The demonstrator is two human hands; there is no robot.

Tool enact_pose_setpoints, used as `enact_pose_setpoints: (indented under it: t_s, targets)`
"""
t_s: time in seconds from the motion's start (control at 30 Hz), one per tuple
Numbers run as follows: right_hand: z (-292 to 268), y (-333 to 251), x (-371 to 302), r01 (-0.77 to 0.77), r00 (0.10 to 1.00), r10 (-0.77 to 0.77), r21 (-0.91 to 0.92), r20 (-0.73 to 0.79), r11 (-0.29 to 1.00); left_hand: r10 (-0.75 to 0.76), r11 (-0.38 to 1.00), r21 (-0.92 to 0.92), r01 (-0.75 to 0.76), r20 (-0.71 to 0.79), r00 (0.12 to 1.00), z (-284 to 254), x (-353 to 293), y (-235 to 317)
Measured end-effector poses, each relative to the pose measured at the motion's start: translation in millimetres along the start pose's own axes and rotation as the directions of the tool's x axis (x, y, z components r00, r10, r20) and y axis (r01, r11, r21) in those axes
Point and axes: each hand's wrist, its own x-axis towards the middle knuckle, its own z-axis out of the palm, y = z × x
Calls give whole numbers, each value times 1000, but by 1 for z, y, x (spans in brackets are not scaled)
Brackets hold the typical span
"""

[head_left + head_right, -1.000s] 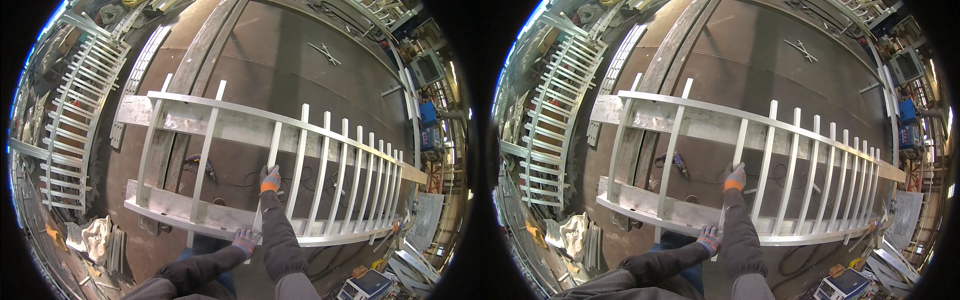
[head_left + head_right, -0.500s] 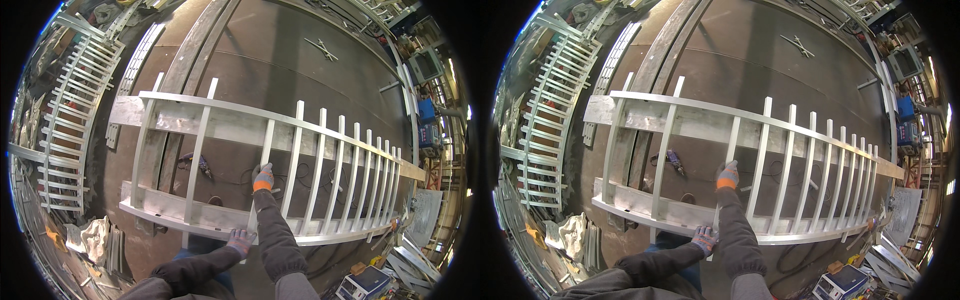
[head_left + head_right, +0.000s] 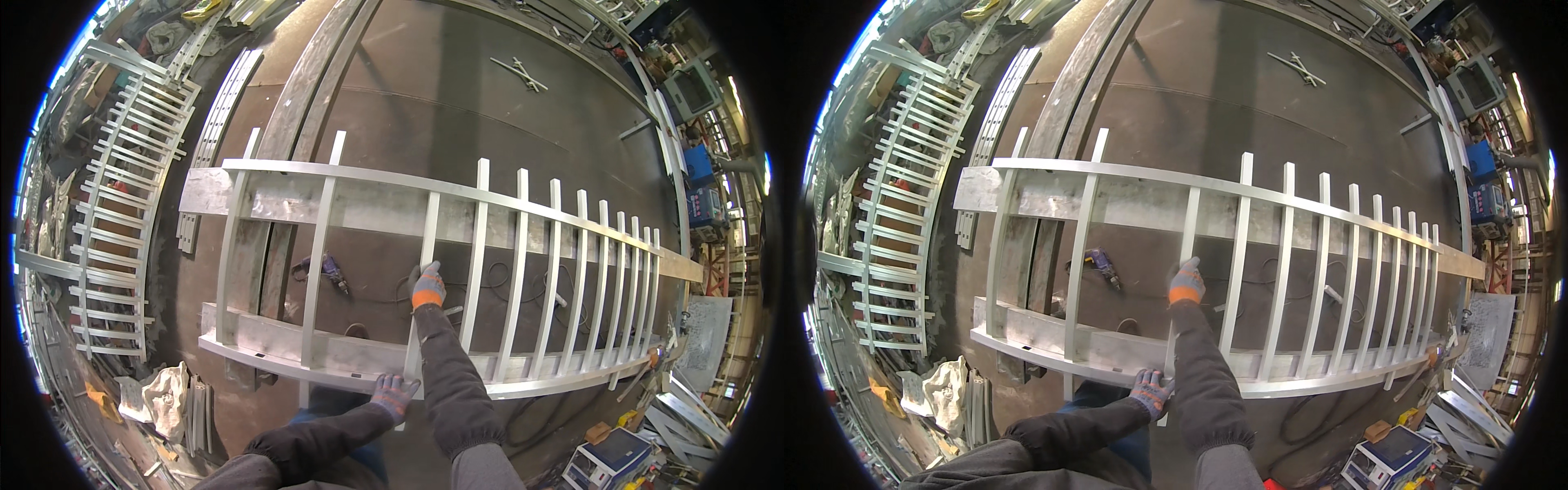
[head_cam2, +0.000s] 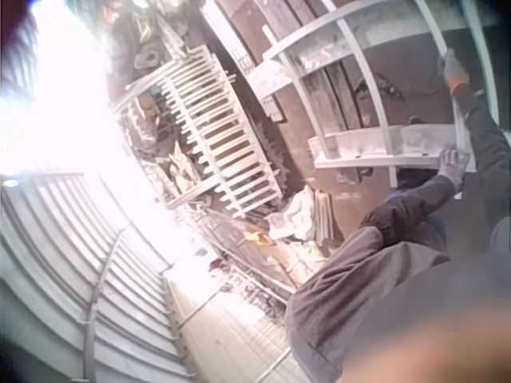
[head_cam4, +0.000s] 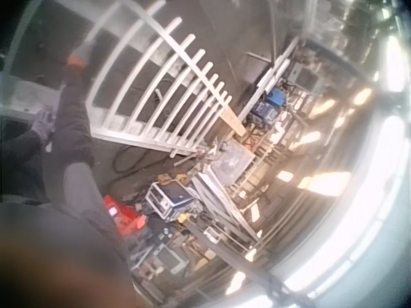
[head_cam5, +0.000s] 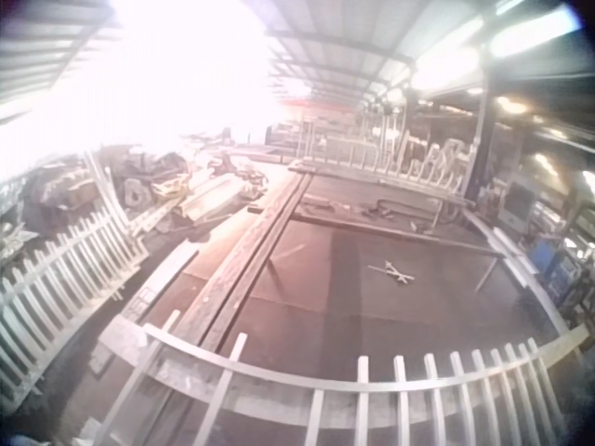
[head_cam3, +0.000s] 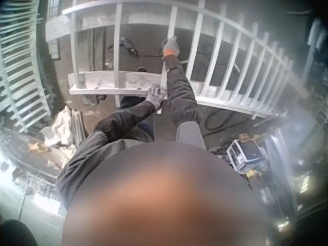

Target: The person assembles a metal frame by inserting vertical metal bars into slots on horizontal rails. They repeatedly pick up bars, align them, and press them into place, occasionally adjusting the frame's position on the floor.

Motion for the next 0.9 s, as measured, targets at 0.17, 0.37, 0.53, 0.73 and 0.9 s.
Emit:
enact_pose_setpoints:
  t_s: [0.17, 0.37, 0.53, 0.73, 0.9]
  targets:
    - [1, -11, 28, -73, 997, 73, 137, 10, 988, 5, 999, 43, -6, 10, 1000, 0, -1, -6]
    - [-3, 29, 41, 171, 973, -198, 208, 115, 963, 50, 981, 191, -47, -9, 999, 11, -2, -7]
    - [-7, 51, 39, 23, 920, -144, 317, 364, 948, 107, 987, 130, -98, -62, 992, 23, -7, -7]
    - [10, 37, 14, 44, 999, -49, 497, -3, 867, 80, 972, 222, -75, -15, 997, 24, -3, -7]
    - [5, 16, 36, 37, 998, -3, 576, -60, 817, 95, 972, 218, -87, -28, 995, 22, -6, -6]
